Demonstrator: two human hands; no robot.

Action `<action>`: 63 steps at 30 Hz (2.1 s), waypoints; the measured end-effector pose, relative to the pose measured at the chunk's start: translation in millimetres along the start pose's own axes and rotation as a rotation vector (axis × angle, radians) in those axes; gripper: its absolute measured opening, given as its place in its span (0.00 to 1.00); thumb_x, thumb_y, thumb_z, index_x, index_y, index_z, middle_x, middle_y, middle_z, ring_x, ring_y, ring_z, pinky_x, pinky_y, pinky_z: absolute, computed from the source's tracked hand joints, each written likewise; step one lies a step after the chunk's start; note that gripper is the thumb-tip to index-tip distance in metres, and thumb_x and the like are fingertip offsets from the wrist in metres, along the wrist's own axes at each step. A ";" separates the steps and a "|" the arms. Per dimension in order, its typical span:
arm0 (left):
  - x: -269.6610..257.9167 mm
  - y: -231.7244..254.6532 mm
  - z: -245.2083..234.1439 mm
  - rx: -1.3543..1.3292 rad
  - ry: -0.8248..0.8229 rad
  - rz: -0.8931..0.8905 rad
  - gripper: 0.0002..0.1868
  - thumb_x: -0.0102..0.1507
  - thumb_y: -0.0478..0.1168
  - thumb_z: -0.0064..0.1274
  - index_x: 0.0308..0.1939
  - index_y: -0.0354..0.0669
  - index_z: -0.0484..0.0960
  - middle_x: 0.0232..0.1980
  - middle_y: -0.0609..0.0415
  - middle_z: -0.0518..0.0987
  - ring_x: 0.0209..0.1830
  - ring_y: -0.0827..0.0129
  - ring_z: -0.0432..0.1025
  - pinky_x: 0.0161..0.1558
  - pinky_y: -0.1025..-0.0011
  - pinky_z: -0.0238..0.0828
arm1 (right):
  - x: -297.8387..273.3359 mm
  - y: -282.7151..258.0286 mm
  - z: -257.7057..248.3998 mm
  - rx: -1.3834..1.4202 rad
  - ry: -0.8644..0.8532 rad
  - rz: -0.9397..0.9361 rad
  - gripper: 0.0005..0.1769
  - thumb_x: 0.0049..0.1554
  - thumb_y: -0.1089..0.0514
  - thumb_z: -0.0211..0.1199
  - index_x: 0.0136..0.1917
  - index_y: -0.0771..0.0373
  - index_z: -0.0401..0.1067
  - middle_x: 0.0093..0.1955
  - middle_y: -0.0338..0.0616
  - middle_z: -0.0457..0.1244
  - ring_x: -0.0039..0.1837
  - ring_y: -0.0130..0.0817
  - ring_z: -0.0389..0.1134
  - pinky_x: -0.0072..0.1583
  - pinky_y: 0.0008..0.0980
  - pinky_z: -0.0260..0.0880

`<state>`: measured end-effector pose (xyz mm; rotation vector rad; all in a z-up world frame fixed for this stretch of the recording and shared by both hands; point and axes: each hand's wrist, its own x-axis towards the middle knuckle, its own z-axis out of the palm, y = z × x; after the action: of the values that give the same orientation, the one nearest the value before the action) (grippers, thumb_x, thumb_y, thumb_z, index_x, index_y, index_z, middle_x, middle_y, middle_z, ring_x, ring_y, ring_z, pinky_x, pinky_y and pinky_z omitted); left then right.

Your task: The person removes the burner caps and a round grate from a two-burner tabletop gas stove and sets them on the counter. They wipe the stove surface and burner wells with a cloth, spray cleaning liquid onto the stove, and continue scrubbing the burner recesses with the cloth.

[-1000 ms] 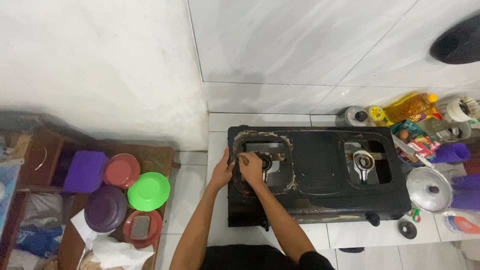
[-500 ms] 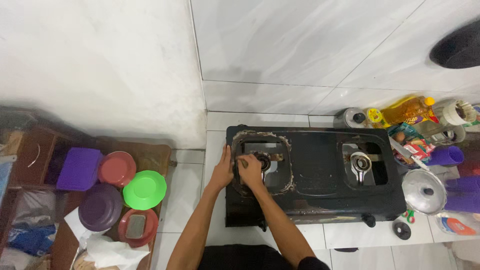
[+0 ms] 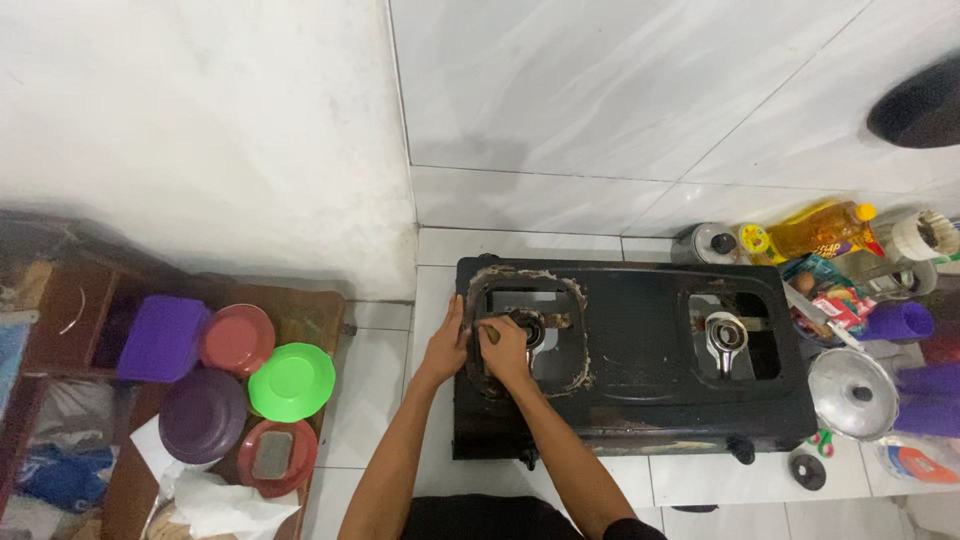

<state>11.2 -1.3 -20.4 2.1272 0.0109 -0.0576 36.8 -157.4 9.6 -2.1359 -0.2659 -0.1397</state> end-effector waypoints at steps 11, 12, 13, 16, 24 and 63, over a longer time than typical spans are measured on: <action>-1.4 8.5 -3.1 -0.033 -0.073 -0.122 0.38 0.71 0.41 0.39 0.82 0.53 0.39 0.86 0.53 0.43 0.78 0.50 0.57 0.66 0.60 0.66 | 21.6 5.2 7.2 -0.012 0.051 -0.009 0.10 0.55 0.61 0.67 0.49 0.68 0.79 0.47 0.58 0.70 0.50 0.54 0.73 0.52 0.41 0.72; -0.8 7.8 -3.0 -0.024 -0.088 -0.139 0.38 0.71 0.41 0.38 0.82 0.53 0.39 0.86 0.53 0.43 0.78 0.51 0.57 0.66 0.60 0.65 | 10.5 4.9 5.1 0.002 0.054 -0.055 0.10 0.54 0.61 0.67 0.49 0.69 0.79 0.49 0.58 0.70 0.51 0.54 0.73 0.53 0.41 0.73; -0.7 6.8 -2.1 -0.027 -0.060 -0.100 0.38 0.71 0.40 0.39 0.82 0.52 0.40 0.86 0.52 0.44 0.79 0.50 0.55 0.68 0.60 0.63 | 3.6 5.3 3.1 -0.001 0.033 -0.027 0.10 0.53 0.61 0.67 0.48 0.69 0.79 0.48 0.58 0.70 0.50 0.53 0.74 0.52 0.40 0.73; 2.0 1.4 0.0 -0.038 0.010 0.001 0.38 0.71 0.38 0.41 0.82 0.50 0.42 0.85 0.48 0.45 0.82 0.49 0.49 0.72 0.60 0.57 | 11.5 5.7 4.0 -0.028 0.014 -0.020 0.10 0.53 0.61 0.67 0.47 0.69 0.79 0.46 0.58 0.70 0.48 0.53 0.74 0.52 0.40 0.73; -2.6 -3.4 3.2 -0.039 0.022 0.010 0.39 0.70 0.37 0.44 0.82 0.48 0.43 0.85 0.48 0.46 0.81 0.51 0.52 0.71 0.61 0.59 | 33.2 4.4 12.2 -0.014 0.067 0.004 0.08 0.54 0.62 0.65 0.47 0.68 0.78 0.43 0.57 0.69 0.45 0.51 0.73 0.49 0.41 0.71; -7.0 24.1 -12.9 -0.155 0.037 0.015 0.38 0.70 0.36 0.45 0.82 0.51 0.47 0.85 0.50 0.47 0.83 0.53 0.49 0.76 0.62 0.52 | 54.9 0.3 5.9 -0.024 0.049 -0.043 0.07 0.56 0.63 0.66 0.47 0.69 0.75 0.47 0.58 0.68 0.51 0.56 0.70 0.53 0.44 0.71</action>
<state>5.4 -3.0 7.2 1.9727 0.0212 -0.0081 90.1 -145.2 17.2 -2.1485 -0.2823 -0.2210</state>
